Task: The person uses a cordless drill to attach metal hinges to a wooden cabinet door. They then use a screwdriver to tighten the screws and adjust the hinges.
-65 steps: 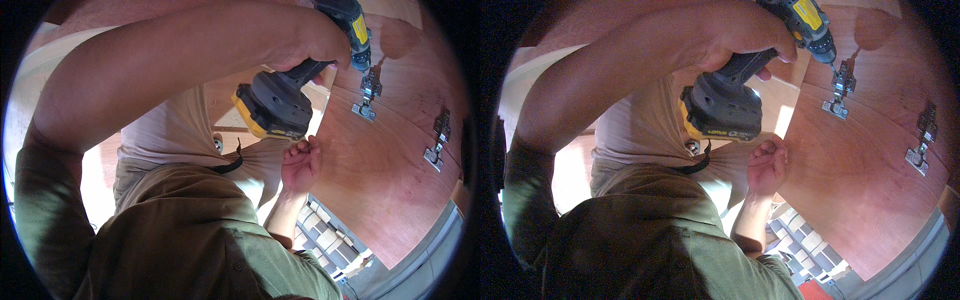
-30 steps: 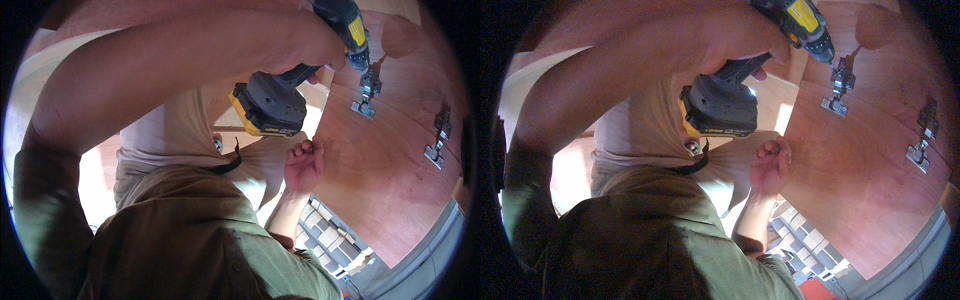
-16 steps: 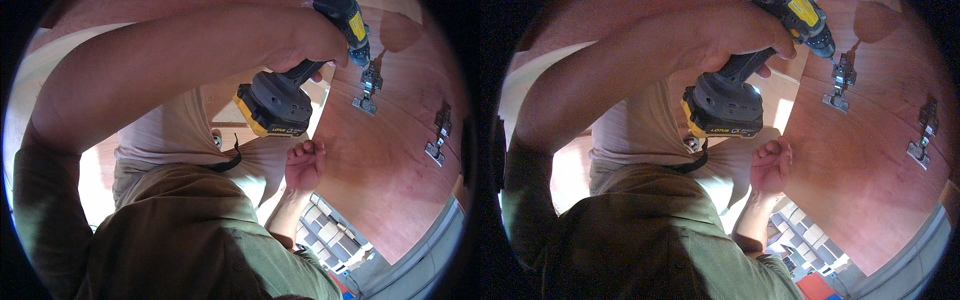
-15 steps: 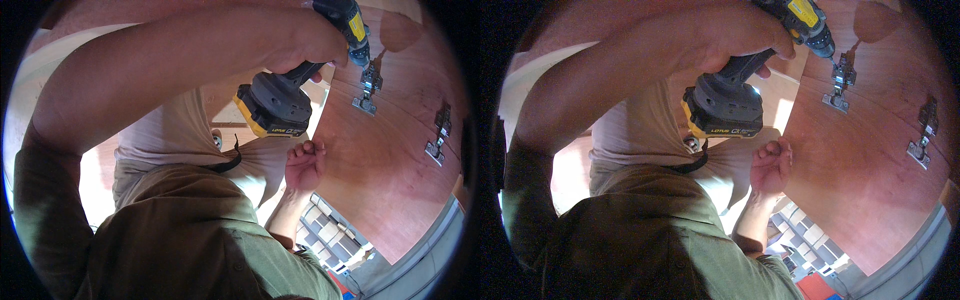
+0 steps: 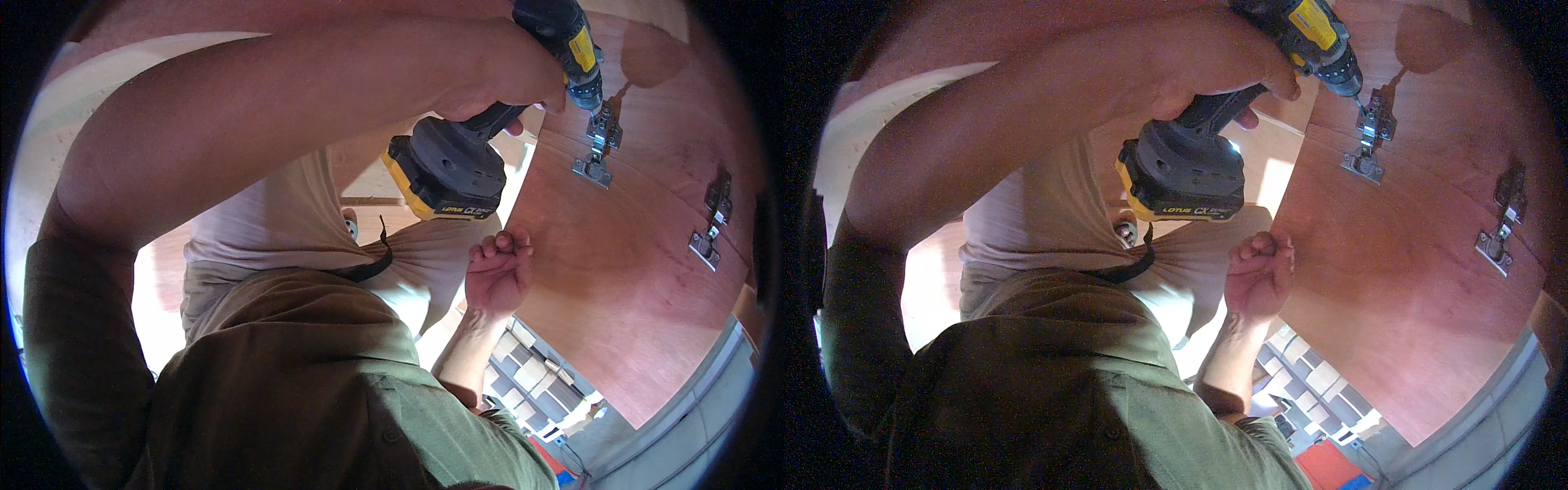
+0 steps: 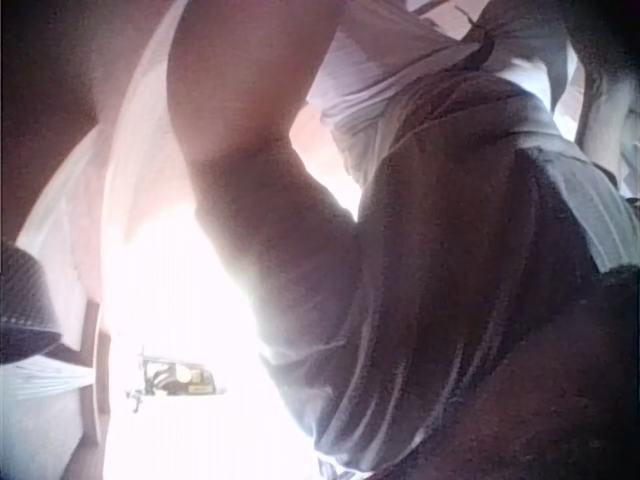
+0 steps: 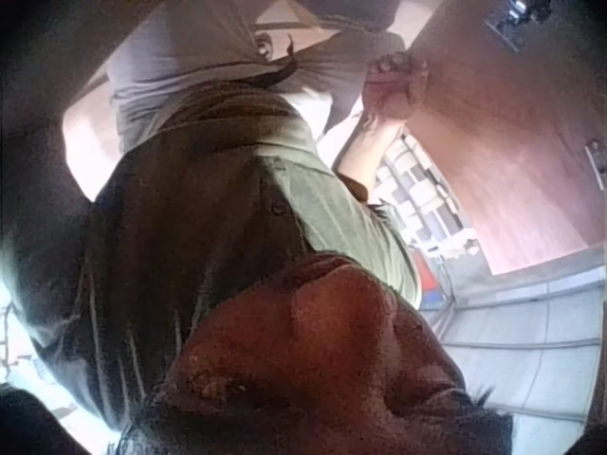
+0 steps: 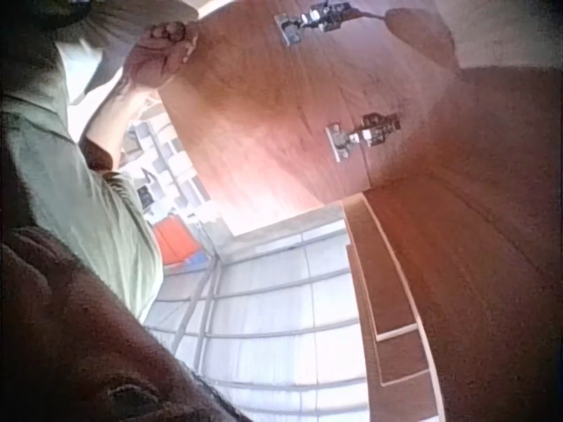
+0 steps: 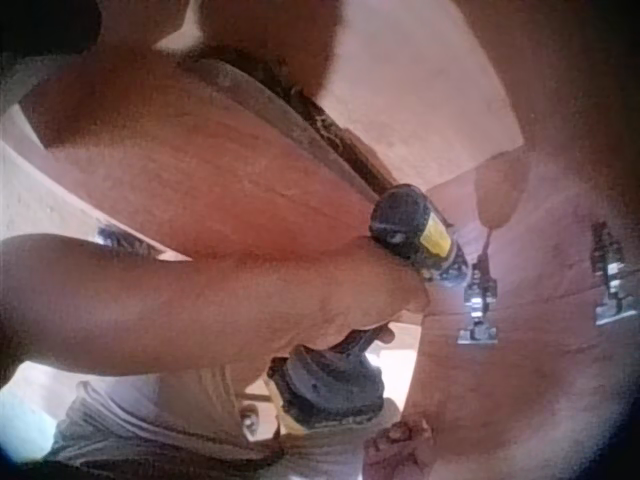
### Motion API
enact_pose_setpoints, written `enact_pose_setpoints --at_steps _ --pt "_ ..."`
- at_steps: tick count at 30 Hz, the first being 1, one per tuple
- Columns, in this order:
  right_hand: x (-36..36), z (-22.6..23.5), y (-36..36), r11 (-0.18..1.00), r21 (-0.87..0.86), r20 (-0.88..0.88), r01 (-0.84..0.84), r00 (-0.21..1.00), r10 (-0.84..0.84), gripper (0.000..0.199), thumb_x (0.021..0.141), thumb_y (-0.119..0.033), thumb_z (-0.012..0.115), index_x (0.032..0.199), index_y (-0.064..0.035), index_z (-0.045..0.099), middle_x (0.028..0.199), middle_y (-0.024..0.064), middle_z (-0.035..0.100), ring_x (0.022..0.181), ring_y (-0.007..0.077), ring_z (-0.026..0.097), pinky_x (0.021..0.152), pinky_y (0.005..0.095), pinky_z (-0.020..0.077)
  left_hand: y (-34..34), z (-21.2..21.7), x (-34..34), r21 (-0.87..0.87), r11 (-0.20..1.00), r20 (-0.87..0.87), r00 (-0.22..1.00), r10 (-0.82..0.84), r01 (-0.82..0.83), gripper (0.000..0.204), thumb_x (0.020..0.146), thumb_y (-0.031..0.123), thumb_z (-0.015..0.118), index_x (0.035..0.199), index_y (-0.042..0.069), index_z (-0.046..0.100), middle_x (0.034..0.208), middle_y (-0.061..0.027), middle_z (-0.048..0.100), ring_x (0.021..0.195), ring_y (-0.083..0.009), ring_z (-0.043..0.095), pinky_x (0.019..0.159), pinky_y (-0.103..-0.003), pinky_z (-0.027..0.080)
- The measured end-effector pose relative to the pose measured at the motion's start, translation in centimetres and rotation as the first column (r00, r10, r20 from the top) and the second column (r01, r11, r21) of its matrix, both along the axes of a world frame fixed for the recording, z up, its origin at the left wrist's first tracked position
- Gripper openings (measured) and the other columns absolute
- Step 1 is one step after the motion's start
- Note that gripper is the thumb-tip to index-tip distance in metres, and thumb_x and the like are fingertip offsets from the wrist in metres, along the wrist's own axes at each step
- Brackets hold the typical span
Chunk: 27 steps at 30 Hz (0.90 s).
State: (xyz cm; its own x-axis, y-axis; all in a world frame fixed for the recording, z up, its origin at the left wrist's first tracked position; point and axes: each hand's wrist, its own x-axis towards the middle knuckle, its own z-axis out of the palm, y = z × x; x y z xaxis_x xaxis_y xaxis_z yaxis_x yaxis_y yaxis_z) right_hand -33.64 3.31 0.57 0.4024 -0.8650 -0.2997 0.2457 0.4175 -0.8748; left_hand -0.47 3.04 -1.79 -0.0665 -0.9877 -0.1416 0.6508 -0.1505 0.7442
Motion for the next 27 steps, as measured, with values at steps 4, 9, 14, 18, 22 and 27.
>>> enact_pose_setpoints --at_steps 4,9,14,18,22,27 --pt "-0.7 -0.1 0.7 0.999 0.016 -0.037 0.04 0.999 -0.04 0.031 0.098 -0.03 0.047 0.118 -0.0094 0.059 0.096 0.0058 0.062 0.083 0.0181 0.055 0.072 0.0348 0.0446 -1.3 -0.3 -0.9 -0.035 0.999 -0.047 0.998 -0.031 0.029 0.027 0.078 0.009 0.068 0.103 0.0 0.059 0.084 -0.0078 0.06 0.075 -0.0194 0.059 0.067 -0.032 0.051" --pt "-1.2 0.0 1.9 0.998 0.009 -0.09 0.061 0.994 -0.06 0.031 0.098 -0.029 0.046 0.118 -0.0091 0.058 0.095 0.0061 0.063 0.083 0.0181 0.056 0.072 0.0349 0.0448 -1.0 0.6 -1.1 -0.058 0.998 -0.101 0.995 -0.025 0.02 0.027 0.078 0.009 0.067 0.102 0.0 0.059 0.083 -0.0077 0.06 0.074 -0.0194 0.059 0.067 -0.032 0.05" --pt "-2.5 -0.9 2.8 0.989 0.074 -0.065 0.128 0.99 -0.124 0.032 0.097 -0.027 0.049 0.119 -0.0051 0.057 0.096 0.0085 0.064 0.083 0.0186 0.056 0.072 0.0349 0.0456 0.5 5.1 -0.6 0.333 0.943 -0.11 0.994 0.028 0.01 0.024 0.08 0.008 0.066 0.101 -0.001 0.059 0.077 -0.0074 0.06 0.07 -0.0179 0.058 0.064 -0.031 0.05" --pt "-1.8 -2.1 3.0 0.991 0.082 -0.013 0.102 0.995 -0.102 0.033 0.095 -0.025 0.053 0.119 -0.0019 0.055 0.095 0.0098 0.063 0.083 0.0194 0.057 0.073 0.0335 0.0457 4.0 3.8 1.7 0.077 0.997 -0.462 0.887 0.02 0.017 0.028 0.081 0.009 0.066 0.106 0.0 0.058 0.08 -0.0103 0.064 0.067 -0.019 0.063 0.067 -0.032 0.054" --pt "-1.4 -3.0 3.3 0.993 0.09 -0.016 0.08 0.997 -0.079 0.036 0.094 -0.027 0.054 0.118 -0.0012 0.054 0.096 0.0103 0.061 0.081 0.0204 0.056 0.072 0.0348 0.0455 7.2 5.5 4.3 0.214 0.949 -0.292 0.912 0.289 -0.232 0.034 0.081 0.017 0.067 0.108 -0.001 0.057 0.086 -0.0166 0.067 0.065 -0.0246 0.067 0.065 -0.037 0.059" --pt "-1.0 -3.8 3.3 0.993 0.118 0.031 -0.014 0.999 0.011 0.035 0.094 -0.025 0.055 0.119 -0.0009 0.053 0.097 0.0107 0.061 0.083 0.0199 0.056 0.072 0.0346 0.0463 9.5 6.7 10.2 0.361 0.862 0.059 0.931 0.361 -0.357 0.04 0.08 0.023 0.068 0.111 0.001 0.057 0.089 -0.0203 0.067 0.067 -0.0294 0.068 0.062 -0.039 0.06"
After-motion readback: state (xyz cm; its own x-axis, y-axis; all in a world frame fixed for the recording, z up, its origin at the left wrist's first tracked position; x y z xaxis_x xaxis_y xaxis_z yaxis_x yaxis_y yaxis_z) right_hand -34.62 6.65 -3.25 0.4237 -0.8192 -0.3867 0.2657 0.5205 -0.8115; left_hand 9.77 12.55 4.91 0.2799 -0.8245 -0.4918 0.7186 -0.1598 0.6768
